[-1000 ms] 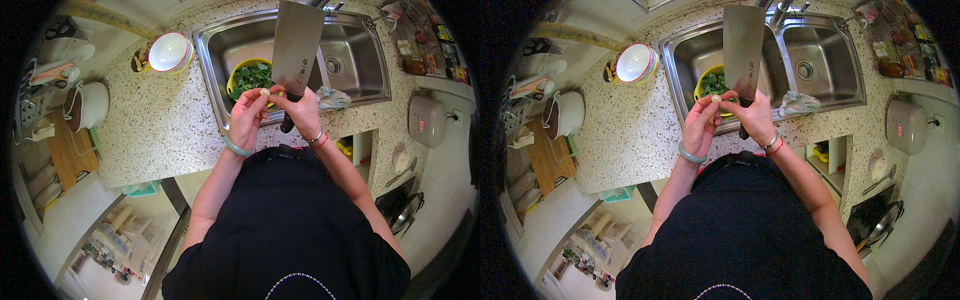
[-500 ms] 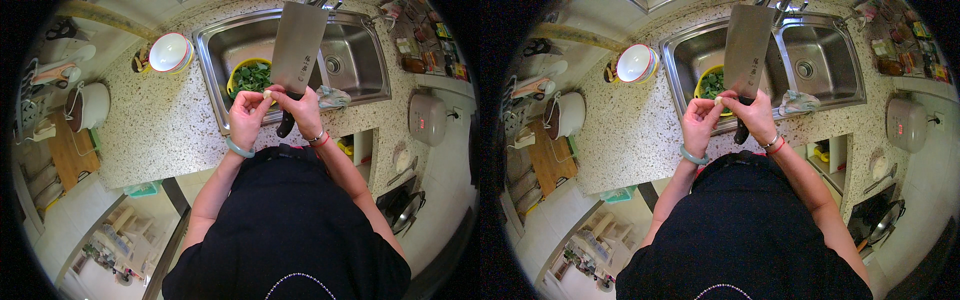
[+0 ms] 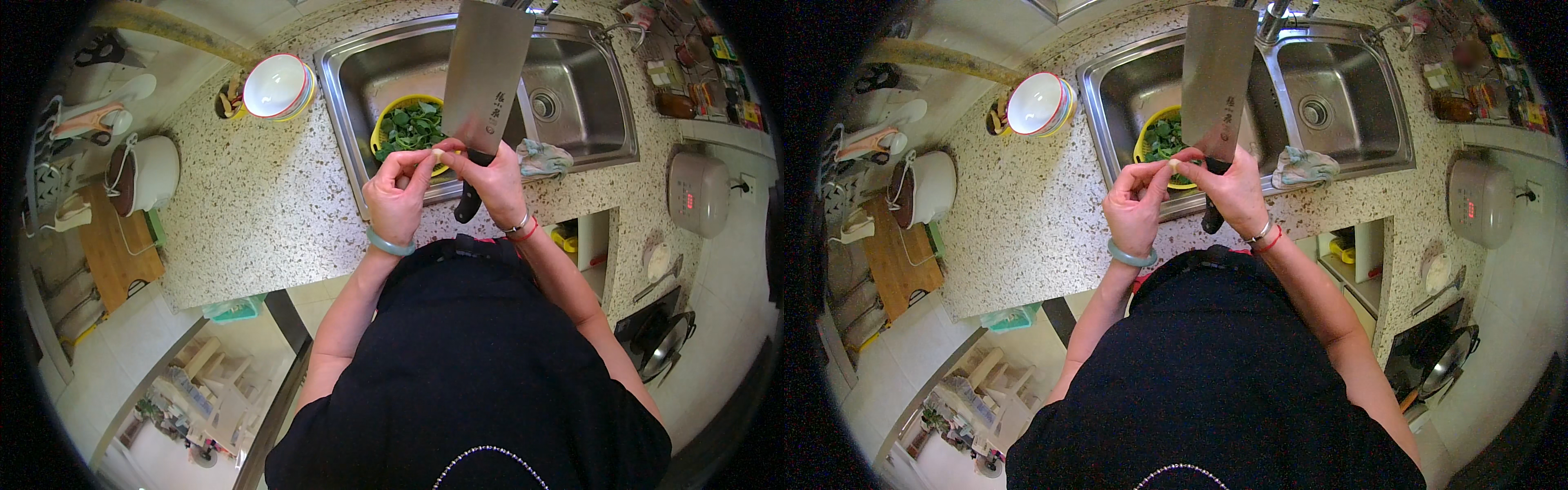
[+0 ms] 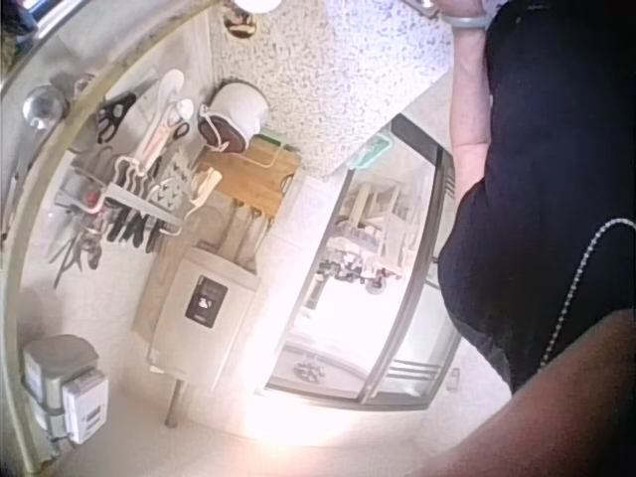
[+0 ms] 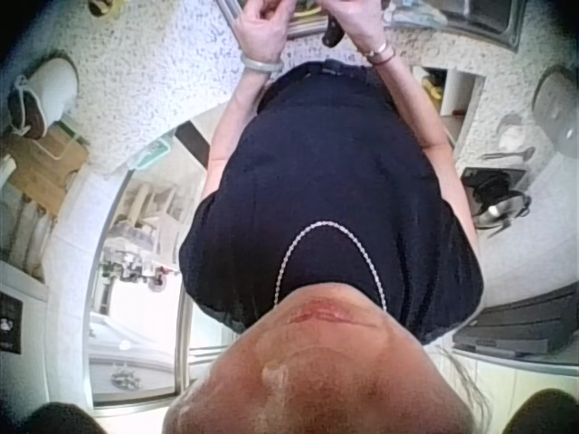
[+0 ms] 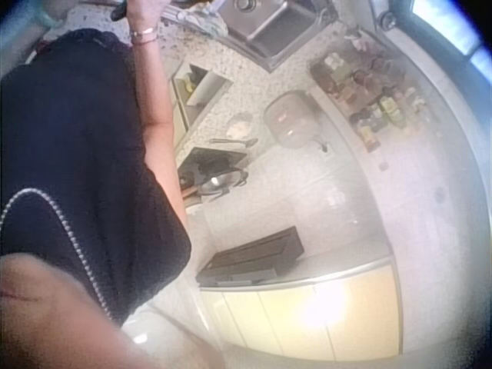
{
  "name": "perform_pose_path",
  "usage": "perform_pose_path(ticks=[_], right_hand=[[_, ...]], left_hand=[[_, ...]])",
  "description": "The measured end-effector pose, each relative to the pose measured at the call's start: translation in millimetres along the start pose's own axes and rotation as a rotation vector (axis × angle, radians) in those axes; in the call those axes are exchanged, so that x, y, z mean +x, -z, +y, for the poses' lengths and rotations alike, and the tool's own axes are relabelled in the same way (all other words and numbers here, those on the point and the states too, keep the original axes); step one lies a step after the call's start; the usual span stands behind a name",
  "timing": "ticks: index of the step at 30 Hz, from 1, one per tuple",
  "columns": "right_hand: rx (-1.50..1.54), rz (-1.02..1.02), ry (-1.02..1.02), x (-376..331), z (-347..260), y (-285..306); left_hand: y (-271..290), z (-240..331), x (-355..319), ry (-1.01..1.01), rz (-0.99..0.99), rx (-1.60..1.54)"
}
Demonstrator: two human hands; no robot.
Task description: The person peels several cloves of garlic using a large cleaver, holding each clove in one hand and using the blade to scrape off the skin. After peeling, the person washes the cleaver and their hands at the sink, then wipes the sink area with a cloth.
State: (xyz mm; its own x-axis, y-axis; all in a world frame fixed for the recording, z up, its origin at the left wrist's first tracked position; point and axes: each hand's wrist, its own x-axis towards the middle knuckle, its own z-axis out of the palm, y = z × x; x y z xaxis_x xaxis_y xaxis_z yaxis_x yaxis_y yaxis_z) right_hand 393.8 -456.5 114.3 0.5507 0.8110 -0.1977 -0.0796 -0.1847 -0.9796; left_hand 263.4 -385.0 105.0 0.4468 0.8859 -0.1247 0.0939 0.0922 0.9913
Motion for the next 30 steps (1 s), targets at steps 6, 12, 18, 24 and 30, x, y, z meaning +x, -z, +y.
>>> perform_pose_path(ticks=[6, 12, 18, 24, 30], right_hand=[[0.110, -0.024, -0.106, -2, -4, 0], [0.197, -0.066, -0.165, -2, -2, 2], [0.249, -0.087, -0.174, -5, -4, 2], [0.270, -0.052, -0.180, -9, -2, 0], [0.246, -0.016, -0.161, -14, -6, -8]], left_hand=[[7, 1, 4, 0.174, -0.093, -0.212], [9, 0, 6, 0.213, -0.103, -0.241], [13, -5, 5, 0.315, -0.139, -0.386], [14, -7, 2, 0.419, -0.136, -0.477], [17, -4, -5, 0.419, -0.147, -0.527]])
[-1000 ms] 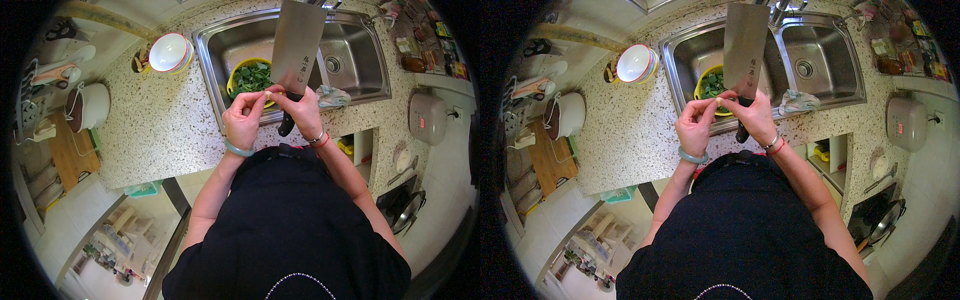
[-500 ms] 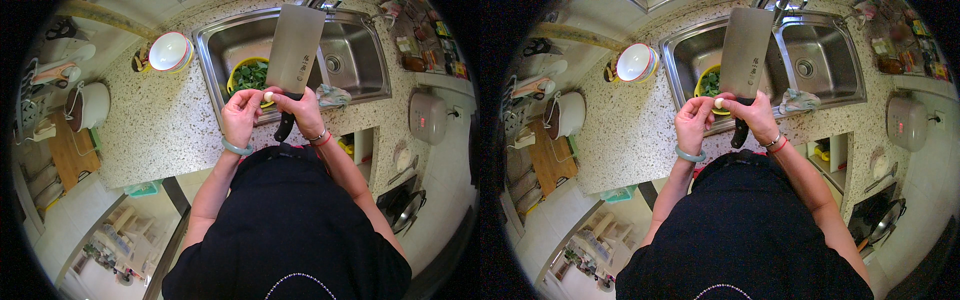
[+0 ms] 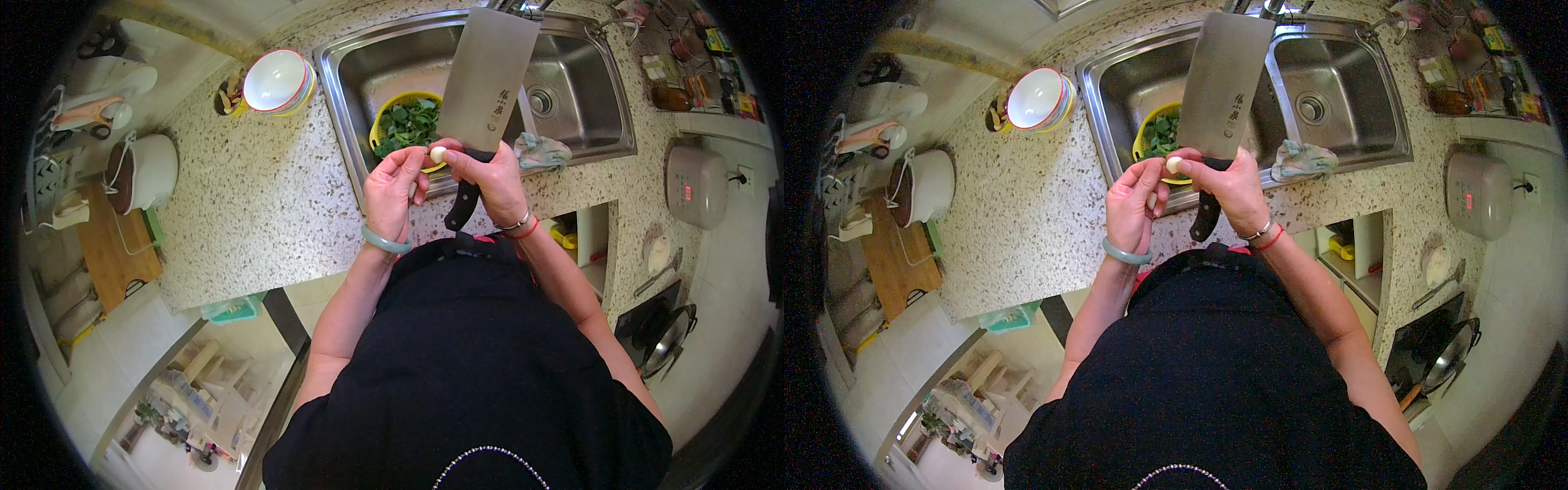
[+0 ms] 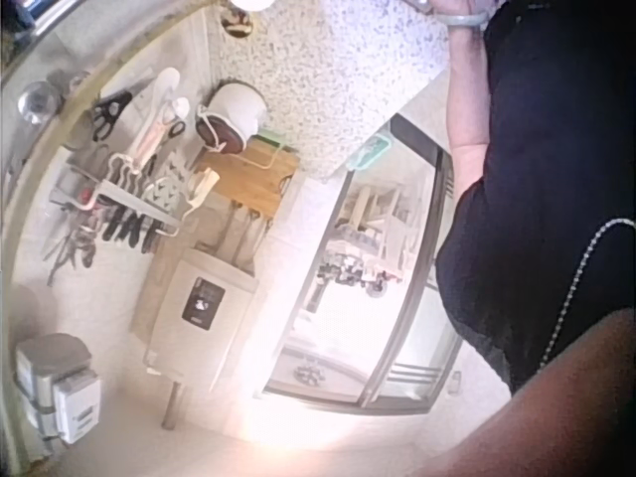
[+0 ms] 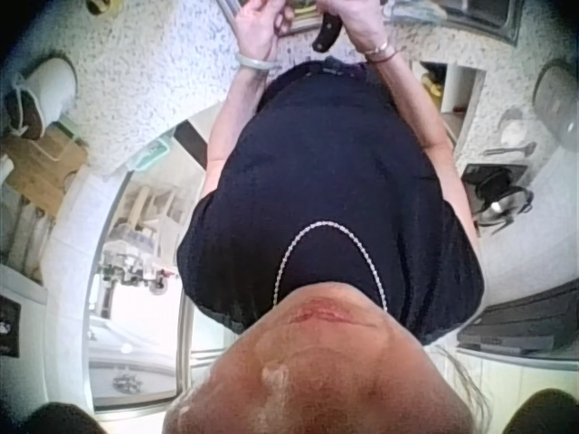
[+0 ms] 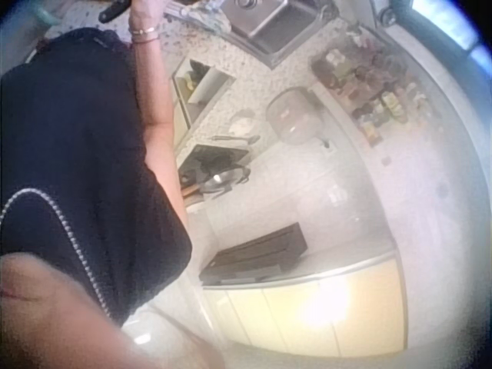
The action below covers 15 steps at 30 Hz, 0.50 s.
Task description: The person peels several cloves of garlic using a large cleaver, holding each clove in one hand and using the blade to scrape off the skin. After peeling, the person washes the cleaver and their hands at the sink, then wipes the sink area with a cloth.
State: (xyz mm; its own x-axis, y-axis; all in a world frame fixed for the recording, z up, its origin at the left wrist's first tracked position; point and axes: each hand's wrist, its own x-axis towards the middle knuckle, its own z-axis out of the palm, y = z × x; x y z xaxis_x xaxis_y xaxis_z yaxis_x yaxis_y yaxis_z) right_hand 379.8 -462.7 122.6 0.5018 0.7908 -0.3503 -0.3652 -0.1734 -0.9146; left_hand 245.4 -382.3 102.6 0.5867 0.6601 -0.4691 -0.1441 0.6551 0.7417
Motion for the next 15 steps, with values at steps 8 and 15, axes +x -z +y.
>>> perform_pose_path(ticks=[8, 15], right_hand=[[0.015, 0.009, 0.010, -12, 5, -22], [0.041, 0.021, 0.002, -21, 16, -43]], left_hand=[[19, 5, -15, -0.012, -0.036, -0.060], [34, 11, -29, -0.023, -0.019, -0.054]])
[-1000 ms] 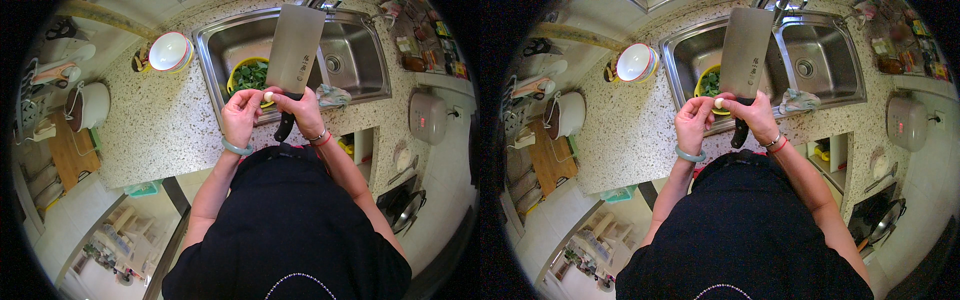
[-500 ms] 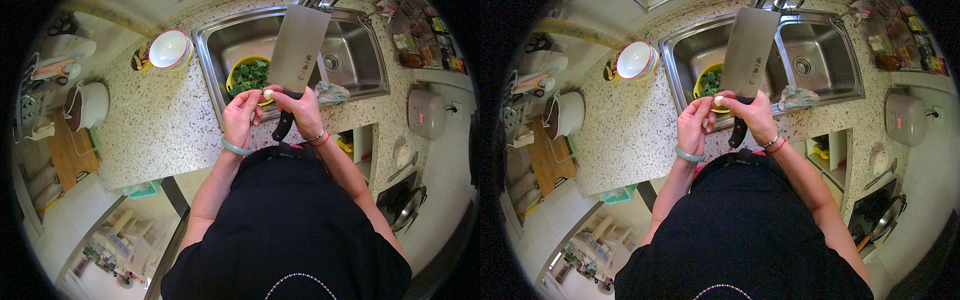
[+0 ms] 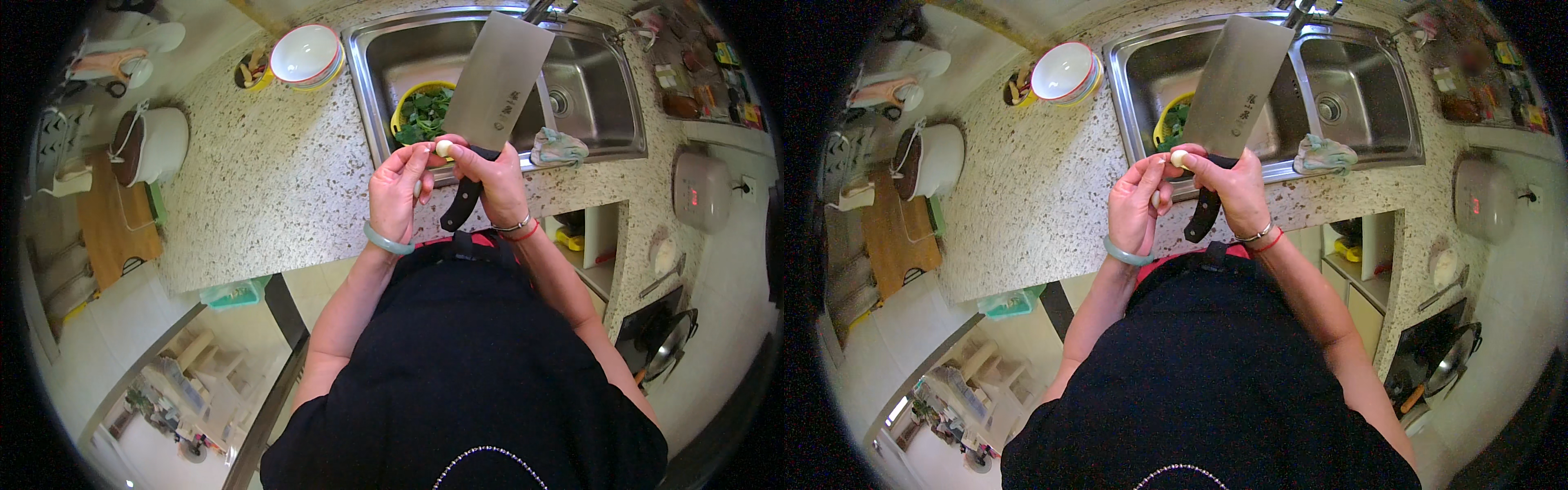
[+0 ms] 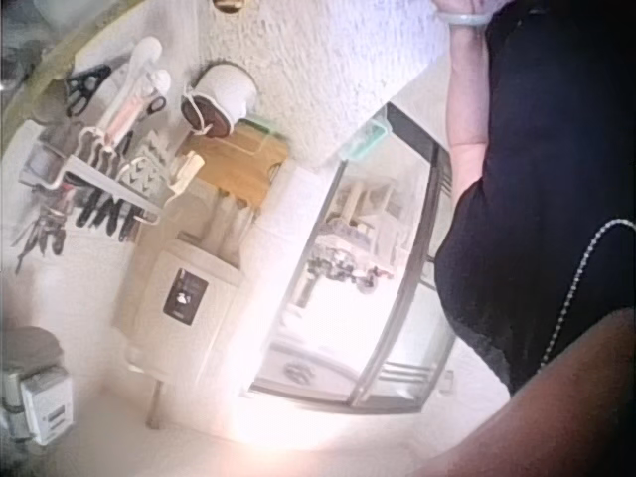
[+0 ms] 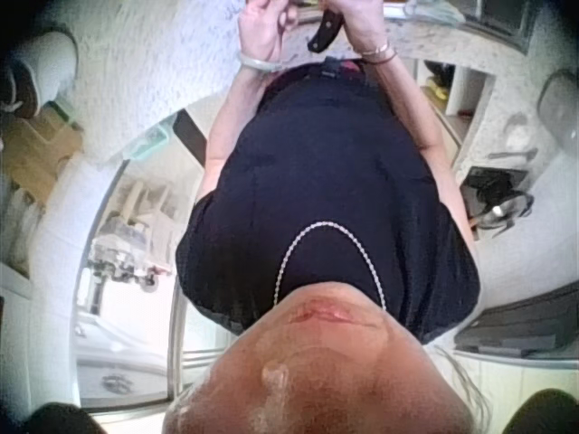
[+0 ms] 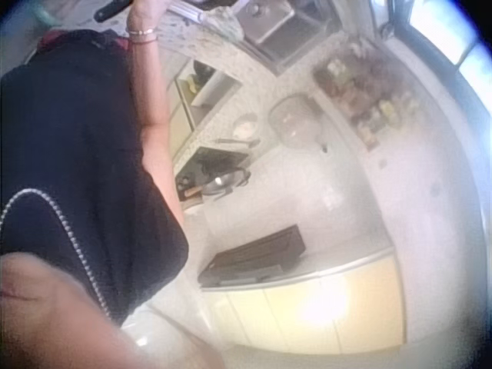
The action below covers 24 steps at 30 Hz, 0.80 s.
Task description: The person peels several cloves of garlic using a large cleaver, holding each clove in one hand and using the blade to scrape off the skin. After peeling, the person washes the cleaver and their hands at the sink, then wipes the sink area with a cloth.
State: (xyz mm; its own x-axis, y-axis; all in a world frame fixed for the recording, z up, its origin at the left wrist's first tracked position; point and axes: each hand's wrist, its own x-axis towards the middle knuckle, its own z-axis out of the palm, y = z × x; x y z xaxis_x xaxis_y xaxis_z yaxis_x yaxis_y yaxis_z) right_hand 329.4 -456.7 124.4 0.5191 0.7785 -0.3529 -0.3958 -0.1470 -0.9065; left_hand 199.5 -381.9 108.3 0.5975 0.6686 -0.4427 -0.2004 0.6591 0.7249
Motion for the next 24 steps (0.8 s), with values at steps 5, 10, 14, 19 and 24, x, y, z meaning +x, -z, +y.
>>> perform_pose_path(ticks=[5, 10, 14, 19, 24], right_hand=[[-0.001, -0.068, -0.002, -7, 4, -14], [0.005, -0.205, -0.022, -11, -1, -27], [-0.004, -0.356, -0.075, -17, 1, -38], [-0.015, -0.498, -0.099, -35, 16, -59], [-0.046, -0.659, -0.128, -56, 28, -91]], left_hand=[[12, 5, -17, -0.044, 0.046, 0.006], [19, 2, -40, -0.124, 0.149, -0.052], [24, -3, -69, -0.186, 0.256, -0.109], [33, -12, -104, -0.310, 0.397, -0.214], [54, -18, -142, -0.428, 0.528, -0.265]])
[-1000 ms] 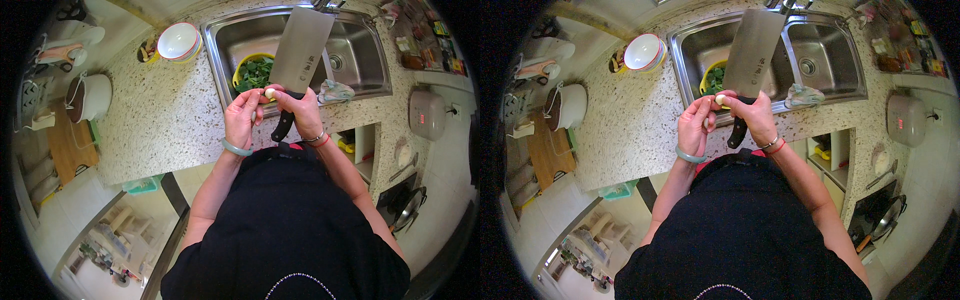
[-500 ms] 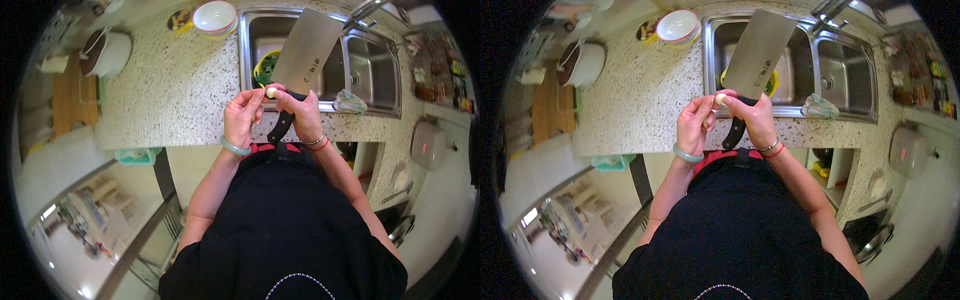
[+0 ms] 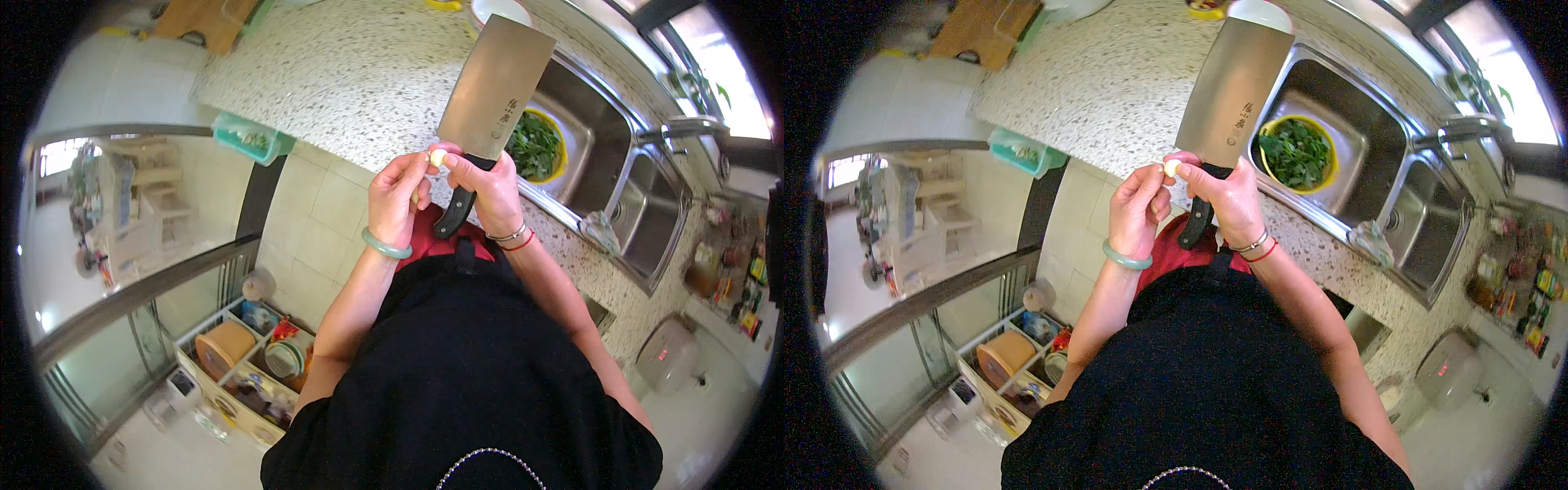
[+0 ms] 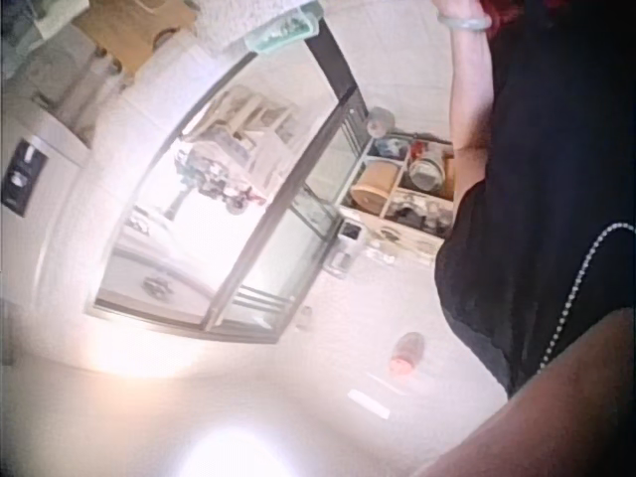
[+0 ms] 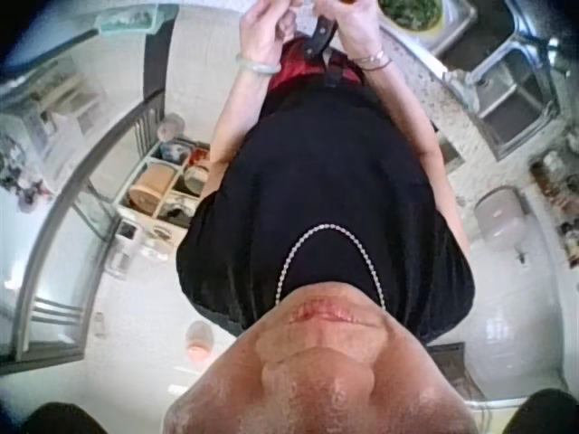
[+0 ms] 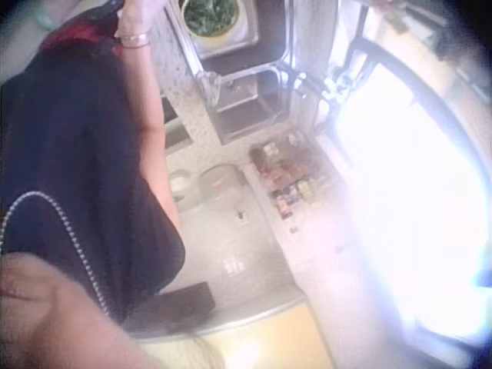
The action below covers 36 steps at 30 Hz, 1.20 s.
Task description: The person peels several cloves of garlic using a large cleaver, holding each clove in one hand and using the blade to scrape off the skin. After peeling, the person washes the cleaver and their hands at the sink, then wipes the sink area with a cloth.
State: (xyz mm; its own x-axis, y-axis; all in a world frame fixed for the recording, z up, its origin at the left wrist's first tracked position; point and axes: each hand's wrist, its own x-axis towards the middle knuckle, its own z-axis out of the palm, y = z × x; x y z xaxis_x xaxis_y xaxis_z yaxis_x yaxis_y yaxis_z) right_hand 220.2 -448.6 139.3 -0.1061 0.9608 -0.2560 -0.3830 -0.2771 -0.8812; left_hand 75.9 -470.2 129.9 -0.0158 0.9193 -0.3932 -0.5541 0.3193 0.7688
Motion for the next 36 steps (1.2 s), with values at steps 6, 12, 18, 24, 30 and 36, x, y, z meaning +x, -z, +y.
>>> perform_pose_path(ticks=[6, 12, 18, 24, 30, 36], right_hand=[[-0.124, -0.151, -0.029, 21, 22, -69], [-0.219, -0.229, 0.022, 56, 62, -162], [-0.354, -0.261, 0.078, 108, 130, -261], [-0.549, -0.213, -0.025, 154, 191, -342], [-0.716, -0.138, 0.104, 188, 232, -382], [-0.731, -0.163, 0.060, 203, 248, -389]], left_hand=[[62, 28, -10, -0.160, 0.110, -0.028], [140, 68, 6, -0.186, 0.255, -0.131], [249, 119, 40, -0.157, 0.378, -0.145], [346, 146, 95, -0.100, 0.498, -0.210], [393, 154, 131, -0.016, 0.560, -0.200], [433, 136, 165, 0.008, 0.625, 0.056]])
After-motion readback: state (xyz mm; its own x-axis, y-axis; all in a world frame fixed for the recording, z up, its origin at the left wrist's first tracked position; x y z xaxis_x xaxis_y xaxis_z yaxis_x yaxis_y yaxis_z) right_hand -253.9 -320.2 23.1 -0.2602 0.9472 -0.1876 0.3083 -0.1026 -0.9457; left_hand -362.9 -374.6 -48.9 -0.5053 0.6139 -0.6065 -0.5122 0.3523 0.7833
